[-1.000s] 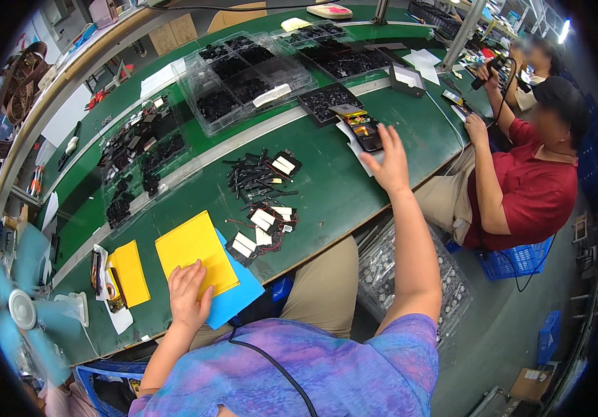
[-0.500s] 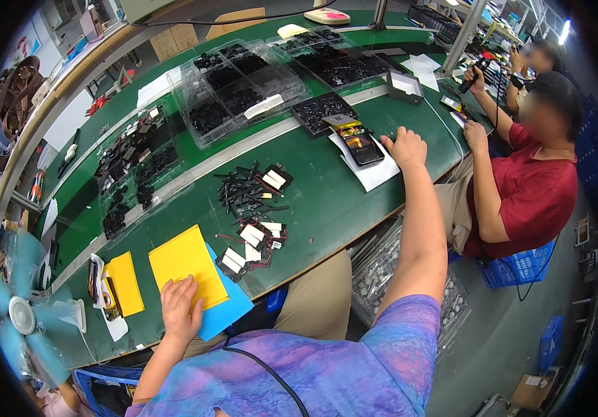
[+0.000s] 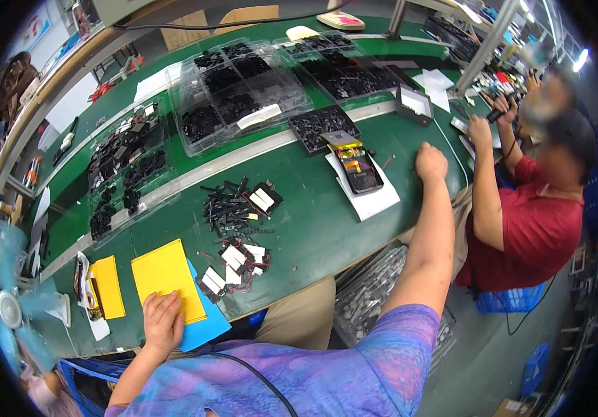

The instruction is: Assembling electronic components on a production line.

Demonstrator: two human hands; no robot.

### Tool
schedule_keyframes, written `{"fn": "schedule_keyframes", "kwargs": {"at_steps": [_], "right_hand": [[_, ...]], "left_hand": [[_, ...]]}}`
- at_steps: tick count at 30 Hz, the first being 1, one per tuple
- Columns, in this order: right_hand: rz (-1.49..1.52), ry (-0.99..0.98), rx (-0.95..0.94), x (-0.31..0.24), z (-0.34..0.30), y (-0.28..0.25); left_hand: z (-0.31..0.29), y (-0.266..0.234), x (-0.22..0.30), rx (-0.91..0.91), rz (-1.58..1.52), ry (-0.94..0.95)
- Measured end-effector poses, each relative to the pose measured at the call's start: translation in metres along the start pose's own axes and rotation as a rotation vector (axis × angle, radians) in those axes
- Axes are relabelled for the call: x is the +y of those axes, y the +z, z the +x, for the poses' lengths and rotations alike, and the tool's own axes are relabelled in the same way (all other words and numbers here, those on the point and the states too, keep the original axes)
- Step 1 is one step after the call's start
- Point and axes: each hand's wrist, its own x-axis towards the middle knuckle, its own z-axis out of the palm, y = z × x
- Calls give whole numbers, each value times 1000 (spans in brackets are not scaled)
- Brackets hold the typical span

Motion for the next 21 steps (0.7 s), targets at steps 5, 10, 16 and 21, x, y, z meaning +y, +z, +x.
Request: {"fn": "schedule_keyframes", "kwargs": {"at_steps": [5,10,16,21], "right_hand": [[95,247,-7,43,26,24],[277,327,95,38,29,23],[615,294,269,77,32,55],[843,278,416,66,8,58]], "left_hand": [[0,-1,1,10,1,2],[-2,-2,3,1,31,6],[-2,1,1,35,26,42],[-7,0,1,105,23,33]]}}
